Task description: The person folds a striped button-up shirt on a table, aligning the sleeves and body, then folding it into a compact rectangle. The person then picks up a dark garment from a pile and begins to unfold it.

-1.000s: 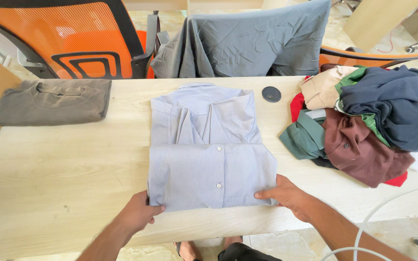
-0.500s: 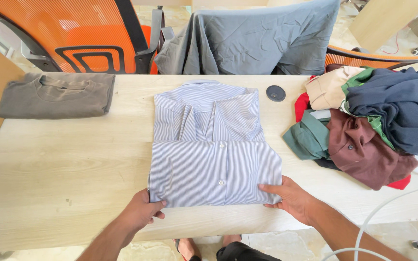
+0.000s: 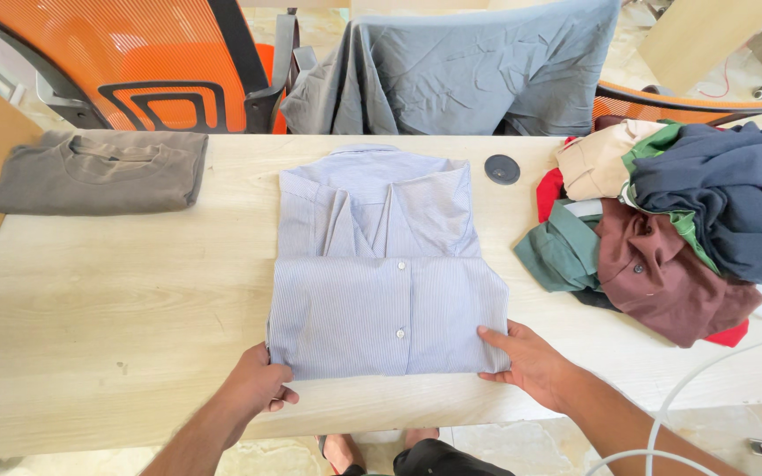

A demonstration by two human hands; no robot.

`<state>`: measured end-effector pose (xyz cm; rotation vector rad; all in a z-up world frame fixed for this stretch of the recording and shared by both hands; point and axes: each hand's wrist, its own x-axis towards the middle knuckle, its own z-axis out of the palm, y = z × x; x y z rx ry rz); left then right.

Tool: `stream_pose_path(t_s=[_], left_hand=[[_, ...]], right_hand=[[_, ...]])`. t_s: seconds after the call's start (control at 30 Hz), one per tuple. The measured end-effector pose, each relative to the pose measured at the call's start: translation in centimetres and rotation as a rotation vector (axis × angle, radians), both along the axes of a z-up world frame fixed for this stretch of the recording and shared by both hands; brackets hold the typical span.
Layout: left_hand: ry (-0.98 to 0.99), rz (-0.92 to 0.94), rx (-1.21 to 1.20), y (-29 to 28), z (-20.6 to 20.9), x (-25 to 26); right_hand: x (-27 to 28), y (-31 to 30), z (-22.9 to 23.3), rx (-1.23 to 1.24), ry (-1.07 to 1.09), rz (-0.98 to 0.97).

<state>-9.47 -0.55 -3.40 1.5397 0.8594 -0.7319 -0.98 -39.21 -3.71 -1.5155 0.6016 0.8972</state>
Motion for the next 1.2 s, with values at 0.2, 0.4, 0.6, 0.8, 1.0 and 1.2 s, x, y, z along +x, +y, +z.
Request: stream_pose_path(t_s=[0.2, 0.4, 0.6, 0.8, 1.0, 1.2], left_hand=[[0.032, -0.227, 0.135, 0.7, 0.6, 0.9], [-0.045, -0.267, 0.226, 3.1, 1.1, 3.6], [-0.061, -0.152, 0.129, 1.5, 0.7, 4.6], [-0.166, -0.069, 0.076, 1.2, 0.0, 4.5], [-0.286, -0.083, 0.215, 1.0, -2.1, 3.7], [-0.350, -0.291, 0.593, 0.6, -3.5, 3.5]], right_hand=[[0.3, -0.1, 0.6, 0.014, -0.033, 0.072], [1.5, -0.1, 2.3, -0.298, -0.131, 0.351], [2.1, 0.9, 2.8, 0.043, -0.201, -0.006], [2.3, 1.0, 1.3, 0.073, -0.117, -0.145], [2.3, 1.1, -0.9, 0.001, -0.156, -0.129], [2.4, 1.3, -0.5, -0.088, -0.164, -0.072]])
